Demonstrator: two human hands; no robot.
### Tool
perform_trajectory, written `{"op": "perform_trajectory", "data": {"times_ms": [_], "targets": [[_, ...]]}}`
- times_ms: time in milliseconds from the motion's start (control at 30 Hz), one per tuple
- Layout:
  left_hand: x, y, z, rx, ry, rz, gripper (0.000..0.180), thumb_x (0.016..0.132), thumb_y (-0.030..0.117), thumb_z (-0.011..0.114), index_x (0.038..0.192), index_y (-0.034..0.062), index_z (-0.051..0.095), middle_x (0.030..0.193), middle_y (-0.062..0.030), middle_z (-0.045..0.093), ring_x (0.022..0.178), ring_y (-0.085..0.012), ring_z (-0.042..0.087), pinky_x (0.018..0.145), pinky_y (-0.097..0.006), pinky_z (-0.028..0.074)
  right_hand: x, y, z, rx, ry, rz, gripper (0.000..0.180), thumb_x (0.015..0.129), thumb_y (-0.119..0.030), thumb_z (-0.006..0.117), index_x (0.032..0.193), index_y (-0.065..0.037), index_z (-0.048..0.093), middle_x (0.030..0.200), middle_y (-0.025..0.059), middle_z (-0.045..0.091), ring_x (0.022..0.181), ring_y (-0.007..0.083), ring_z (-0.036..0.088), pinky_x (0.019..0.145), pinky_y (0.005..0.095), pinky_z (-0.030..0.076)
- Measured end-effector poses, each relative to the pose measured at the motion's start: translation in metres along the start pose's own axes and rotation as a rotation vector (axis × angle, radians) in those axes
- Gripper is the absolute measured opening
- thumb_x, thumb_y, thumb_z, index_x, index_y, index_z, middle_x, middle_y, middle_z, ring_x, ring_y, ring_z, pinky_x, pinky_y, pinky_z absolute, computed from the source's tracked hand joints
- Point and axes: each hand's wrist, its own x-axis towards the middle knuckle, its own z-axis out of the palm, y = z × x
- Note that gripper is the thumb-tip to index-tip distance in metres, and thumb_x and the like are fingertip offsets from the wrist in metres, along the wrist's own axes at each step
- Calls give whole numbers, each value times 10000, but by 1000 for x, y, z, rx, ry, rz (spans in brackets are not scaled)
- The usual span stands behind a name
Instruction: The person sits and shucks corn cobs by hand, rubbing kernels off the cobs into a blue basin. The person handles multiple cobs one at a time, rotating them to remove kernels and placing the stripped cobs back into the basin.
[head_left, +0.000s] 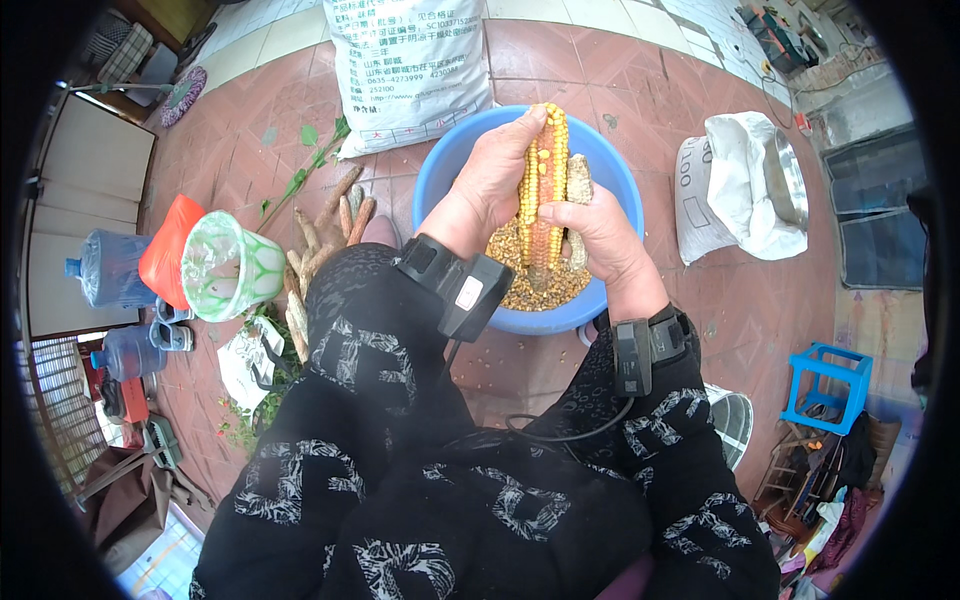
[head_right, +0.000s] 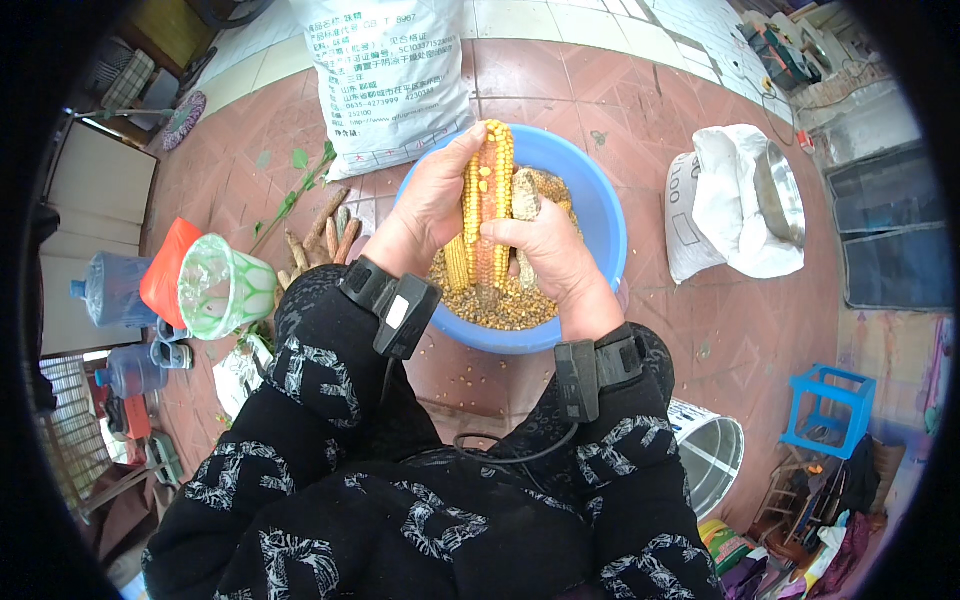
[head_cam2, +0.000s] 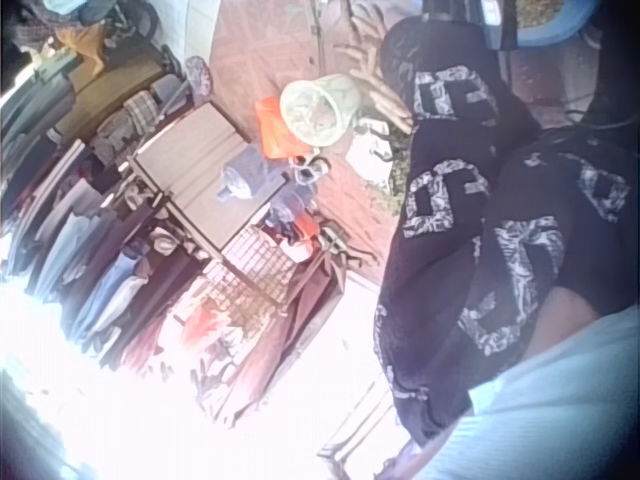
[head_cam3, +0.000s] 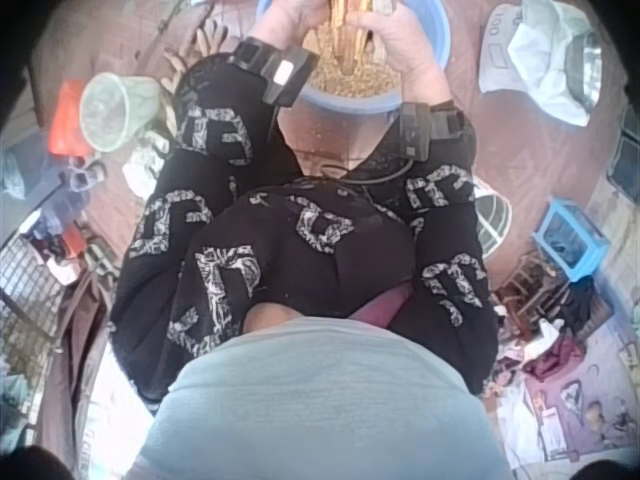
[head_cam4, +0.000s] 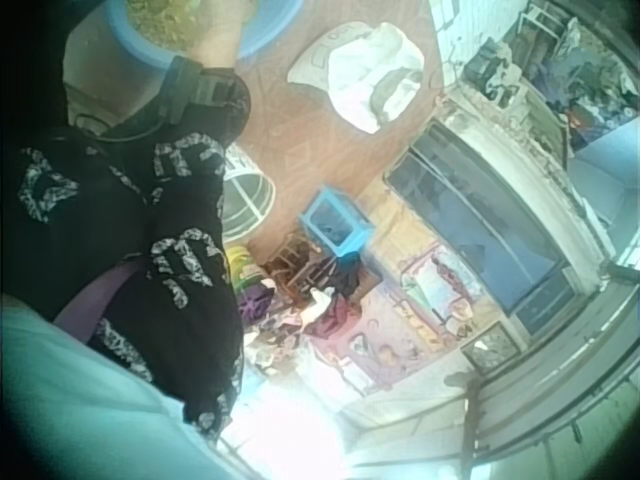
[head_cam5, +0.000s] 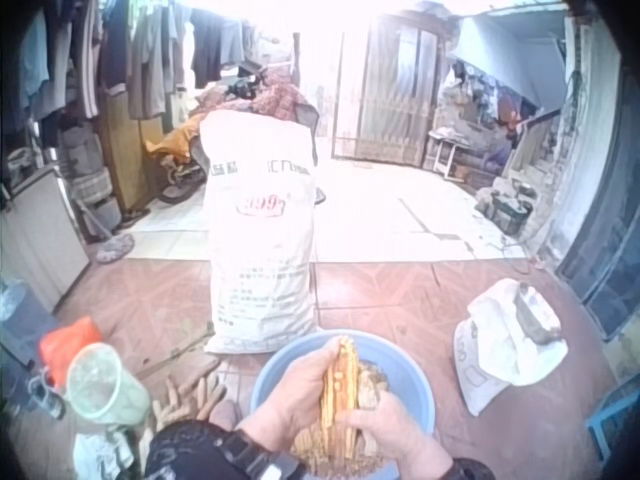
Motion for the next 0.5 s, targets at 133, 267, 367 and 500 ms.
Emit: {"op": "perform_trajectory", "data": {"times_ms": [133,267,367,500], "targets": [[0,0,1,-49,9,-14,270,964,281,589,1085,41,615,985,-76,662,878,-183,643,820,-355,544,-1,0,0,37,-15,-16,414,763,-93,725,1151,-29,595,961,23,650,809,111,627,652,241,504],[-1,2,1,-76,15,-35,244,940,262,615,1059,50,622,959,-72,669,858,-181,644,805,-356,545,-2,-3,1,40,-43,11,428,767,-89,723,1170,-30,590,993,30,648,850,122,629,714,255,513],[-1,4,1,-91,-4,-39,222,925,242,628,1045,55,625,944,-66,673,844,-176,645,796,-357,546,-3,-2,1,54,-59,2,428,769,-87,721,1171,-34,588,976,24,649,816,112,627,663,241,507],[-3,7,2,-98,-31,-54,210,912,230,644,1031,57,627,933,-60,674,828,-173,649,781,-355,554,-1,2,1,70,-61,-23,416,772,-88,718,1164,-36,587,941,14,649,767,98,622,589,219,488]]}}
